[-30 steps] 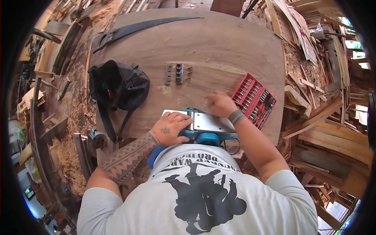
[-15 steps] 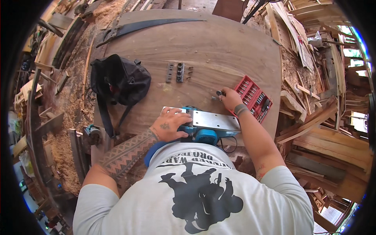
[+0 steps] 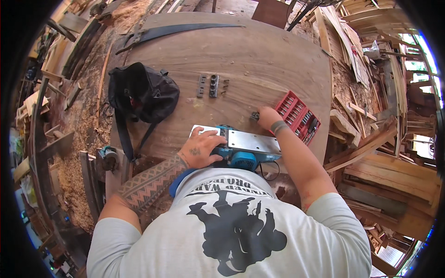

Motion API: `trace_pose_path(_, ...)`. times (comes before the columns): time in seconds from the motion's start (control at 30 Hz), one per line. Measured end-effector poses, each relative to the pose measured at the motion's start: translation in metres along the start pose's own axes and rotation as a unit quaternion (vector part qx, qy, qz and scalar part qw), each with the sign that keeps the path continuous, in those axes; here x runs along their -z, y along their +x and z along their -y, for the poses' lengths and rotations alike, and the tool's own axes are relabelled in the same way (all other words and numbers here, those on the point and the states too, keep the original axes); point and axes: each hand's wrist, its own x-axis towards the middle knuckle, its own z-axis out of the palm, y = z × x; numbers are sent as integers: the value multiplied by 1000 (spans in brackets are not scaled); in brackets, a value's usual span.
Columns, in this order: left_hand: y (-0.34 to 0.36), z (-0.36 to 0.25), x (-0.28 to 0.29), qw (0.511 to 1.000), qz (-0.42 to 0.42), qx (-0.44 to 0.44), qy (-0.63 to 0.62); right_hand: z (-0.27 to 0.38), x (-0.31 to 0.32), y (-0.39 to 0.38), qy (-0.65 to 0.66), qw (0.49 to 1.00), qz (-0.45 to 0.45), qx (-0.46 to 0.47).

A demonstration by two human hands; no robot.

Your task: The person removes screws from a hand planer using a screwdriver, takes out the metal blades, and handles several replacement blades. They then move to a wooden post to operate a light switch and walk through the workshop where wood planks and furniture are visible.

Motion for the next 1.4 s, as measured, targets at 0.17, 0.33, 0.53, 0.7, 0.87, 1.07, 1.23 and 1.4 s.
trace_pose_path(0.17, 4, -1, 5, 999, 35, 23, -22, -4, -8, -6, -16, 998, -21, 52)
trace_pose_path(0.33, 4, -2, 12, 998, 35, 25, -37, 59, 44, -33, 107, 986, 61, 115)
trace_pose_path(0.53, 20, 14, 18, 987, 86, 65, -117, 115, 80, -67, 224, 955, 57, 187)
trace_pose_path(0.7, 30, 23, 26, 969, 114, 103, -196, 129, 91, -76, 237, 945, 140, 176)
trace_pose_path(0.87, 33, 29, 31, 956, 157, 104, -224, 140, 88, -73, 217, 953, 122, 173)
trace_pose_path(1.07, 32, 37, 20, 951, 158, 136, -227, 154, 84, -71, 195, 964, 71, 165)
trace_pose_path(1.23, 36, 24, 11, 956, 128, 164, -205, 152, 83, -73, 197, 962, 68, 175)
trace_pose_path(1.4, 34, 19, 13, 953, 103, 178, -221, 133, 83, -76, 250, 962, -23, 111)
